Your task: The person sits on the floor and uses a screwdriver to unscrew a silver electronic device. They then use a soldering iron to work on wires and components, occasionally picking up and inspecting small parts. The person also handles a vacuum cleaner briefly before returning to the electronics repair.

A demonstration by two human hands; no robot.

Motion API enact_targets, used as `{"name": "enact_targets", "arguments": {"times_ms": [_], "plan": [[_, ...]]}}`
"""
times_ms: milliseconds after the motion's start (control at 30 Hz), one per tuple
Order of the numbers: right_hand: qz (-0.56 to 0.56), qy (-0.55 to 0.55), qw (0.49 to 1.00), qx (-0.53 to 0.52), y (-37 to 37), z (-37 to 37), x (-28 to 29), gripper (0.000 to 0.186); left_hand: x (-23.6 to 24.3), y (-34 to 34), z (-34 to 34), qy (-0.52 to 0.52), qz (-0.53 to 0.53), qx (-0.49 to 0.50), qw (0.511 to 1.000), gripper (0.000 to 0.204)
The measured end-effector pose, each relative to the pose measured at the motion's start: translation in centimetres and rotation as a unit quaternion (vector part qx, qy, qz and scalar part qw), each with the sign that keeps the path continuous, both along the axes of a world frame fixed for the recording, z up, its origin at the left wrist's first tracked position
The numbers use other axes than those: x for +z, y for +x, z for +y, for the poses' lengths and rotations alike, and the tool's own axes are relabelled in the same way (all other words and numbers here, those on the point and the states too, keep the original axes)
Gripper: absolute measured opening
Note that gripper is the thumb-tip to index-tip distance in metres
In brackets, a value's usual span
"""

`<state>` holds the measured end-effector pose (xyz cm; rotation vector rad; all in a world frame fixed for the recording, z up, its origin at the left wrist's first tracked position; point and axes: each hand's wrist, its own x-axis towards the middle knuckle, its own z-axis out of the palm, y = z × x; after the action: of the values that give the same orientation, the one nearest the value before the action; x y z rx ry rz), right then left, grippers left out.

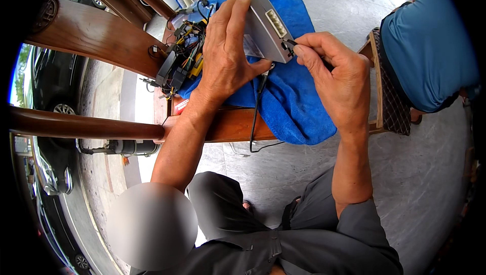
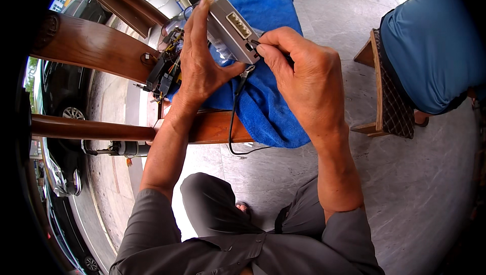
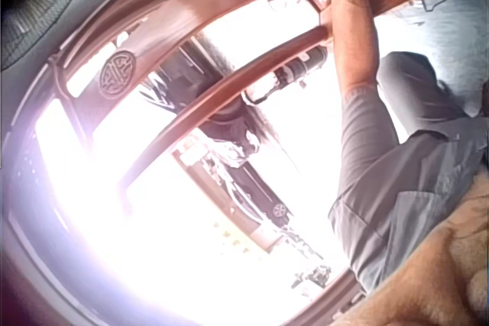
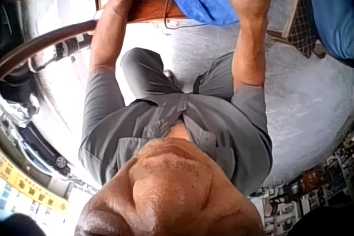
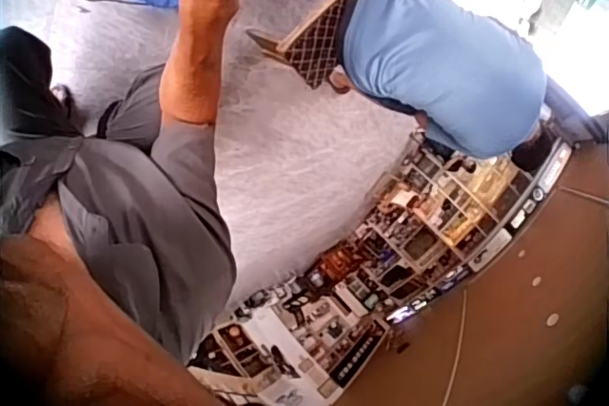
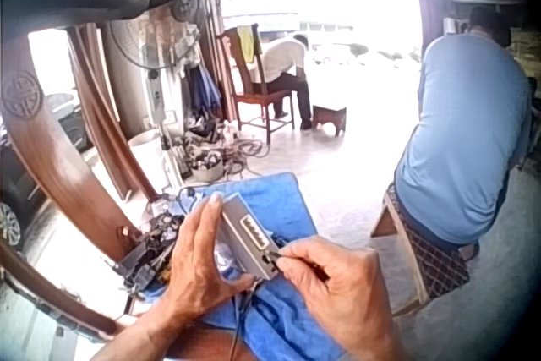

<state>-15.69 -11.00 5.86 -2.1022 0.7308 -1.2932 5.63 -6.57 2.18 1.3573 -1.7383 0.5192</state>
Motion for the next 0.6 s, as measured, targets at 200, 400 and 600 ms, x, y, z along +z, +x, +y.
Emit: {"name": "enact_targets", "arguments": {"times_ms": [200,400,600], "plan": [[0.027,-0.058,0.998,-0.022,-0.2,0.2,0.5,0.01,0.0,0.0,-0.1,-0.002,0.002,-0.005,1.0,0.131],[-0.017,-0.097,0.994,-0.045,-0.9,0.6,1.7,0.022,0.1,0.7,-0.3,-0.028,0.054,0.0,0.998,0.131],[-0.04,0.038,0.998,-0.03,-0.3,-0.1,0.8,0.024,0.2,1.4,-0.3,-0.016,0.232,-0.01,0.973,0.137]]}}
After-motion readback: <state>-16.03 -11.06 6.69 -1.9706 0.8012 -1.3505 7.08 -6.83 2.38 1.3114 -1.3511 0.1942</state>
